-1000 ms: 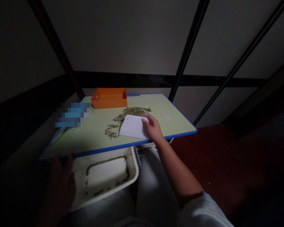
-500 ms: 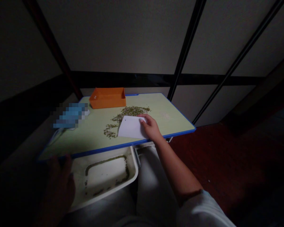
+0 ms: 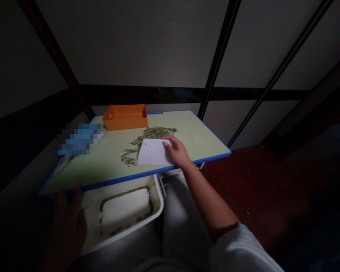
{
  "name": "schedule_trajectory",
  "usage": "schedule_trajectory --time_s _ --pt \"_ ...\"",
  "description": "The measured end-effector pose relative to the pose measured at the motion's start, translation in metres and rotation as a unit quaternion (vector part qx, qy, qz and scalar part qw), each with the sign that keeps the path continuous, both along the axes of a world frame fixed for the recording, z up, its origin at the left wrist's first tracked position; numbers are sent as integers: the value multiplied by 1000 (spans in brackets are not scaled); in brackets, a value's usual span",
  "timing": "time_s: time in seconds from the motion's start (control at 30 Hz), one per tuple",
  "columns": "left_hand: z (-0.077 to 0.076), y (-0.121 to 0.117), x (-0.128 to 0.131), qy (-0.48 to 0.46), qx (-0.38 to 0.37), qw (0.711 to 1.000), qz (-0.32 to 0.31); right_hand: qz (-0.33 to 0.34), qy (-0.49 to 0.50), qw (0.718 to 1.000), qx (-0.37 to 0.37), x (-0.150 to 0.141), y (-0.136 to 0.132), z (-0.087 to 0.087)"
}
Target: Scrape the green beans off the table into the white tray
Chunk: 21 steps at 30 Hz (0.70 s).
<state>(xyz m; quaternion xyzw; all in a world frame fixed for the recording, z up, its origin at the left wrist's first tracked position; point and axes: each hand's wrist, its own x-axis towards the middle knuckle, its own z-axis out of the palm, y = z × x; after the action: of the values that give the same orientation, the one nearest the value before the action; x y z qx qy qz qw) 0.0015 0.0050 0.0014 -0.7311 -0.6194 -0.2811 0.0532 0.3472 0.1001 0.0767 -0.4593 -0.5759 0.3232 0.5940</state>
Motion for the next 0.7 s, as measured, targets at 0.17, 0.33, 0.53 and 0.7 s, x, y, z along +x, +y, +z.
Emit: schedule_trajectory --time_s 0.17,0.33,0.53,0.7 --pt "-1 1 -3 -8 -12 1000 -5 1 8 1000 -1 -1 1 0" --pt "-2 1 -1 -21 -14 1000 4 3 28 1000 -6 -1 2 -1" --pt "0 1 -1 -23 -29 999 4 -1 21 1000 -4 0 3 -2" --pt "1 1 -2 -27 -32 999 6 3 18 1000 -5 1 3 -3"
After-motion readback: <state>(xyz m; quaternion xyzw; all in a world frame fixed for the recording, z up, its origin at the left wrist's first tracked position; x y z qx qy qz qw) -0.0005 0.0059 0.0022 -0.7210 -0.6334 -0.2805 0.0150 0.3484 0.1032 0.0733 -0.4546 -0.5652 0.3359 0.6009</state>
